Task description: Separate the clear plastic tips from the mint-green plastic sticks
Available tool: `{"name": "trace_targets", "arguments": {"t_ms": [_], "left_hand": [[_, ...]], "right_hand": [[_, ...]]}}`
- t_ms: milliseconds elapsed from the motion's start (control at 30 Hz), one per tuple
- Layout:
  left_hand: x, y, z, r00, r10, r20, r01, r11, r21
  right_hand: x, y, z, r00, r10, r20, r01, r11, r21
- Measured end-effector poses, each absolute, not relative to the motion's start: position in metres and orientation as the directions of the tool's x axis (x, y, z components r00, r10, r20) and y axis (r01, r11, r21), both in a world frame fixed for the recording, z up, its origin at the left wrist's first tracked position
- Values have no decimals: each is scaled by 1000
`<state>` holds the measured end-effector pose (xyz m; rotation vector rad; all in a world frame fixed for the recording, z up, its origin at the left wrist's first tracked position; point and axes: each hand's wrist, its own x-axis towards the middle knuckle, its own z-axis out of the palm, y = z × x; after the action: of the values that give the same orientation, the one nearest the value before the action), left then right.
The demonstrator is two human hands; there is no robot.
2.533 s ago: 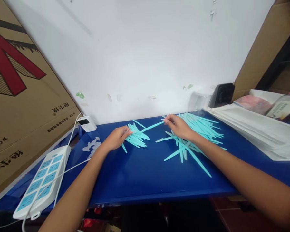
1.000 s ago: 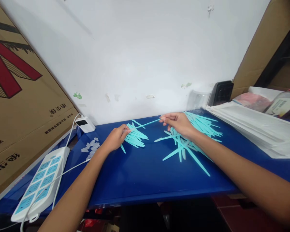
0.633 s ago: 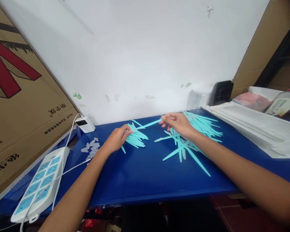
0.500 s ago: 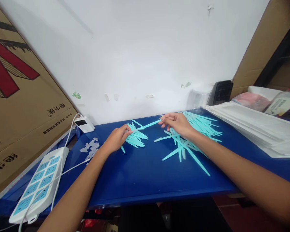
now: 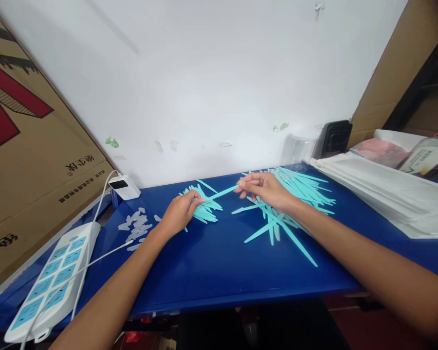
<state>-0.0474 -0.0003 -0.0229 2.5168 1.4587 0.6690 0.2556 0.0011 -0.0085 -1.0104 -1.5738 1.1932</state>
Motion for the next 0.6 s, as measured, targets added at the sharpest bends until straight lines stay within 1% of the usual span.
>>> {"name": "trace_targets", "arguments": {"t_ms": [167,233,300,433,533,600], "left_hand": [[-45,-1,-25,428,850,306,773,-520,363],[-42,-2,-23,417,856,306,765,-512,391],[-39,-3,-21,385,859,336,754,-503,422],[-41,-3,-17,282,871,402,756,-460,466],[-49,2,-16,210,894,395,751,-406,521],[-54,5,-16,176,906,386,740,-380,555]], "right_hand": [[253,-1,-4,-255,954,157,82,183,-980],[252,-1,-3,-227,961,159,71,180,-981],[254,3,-3,-179,969,172,62,186,-981],[269,17,-2,-10,980,199,31,200,-979],[289,33,0,161,962,218,9,220,-976],[302,42,0,268,930,250,28,252,-967]]}}
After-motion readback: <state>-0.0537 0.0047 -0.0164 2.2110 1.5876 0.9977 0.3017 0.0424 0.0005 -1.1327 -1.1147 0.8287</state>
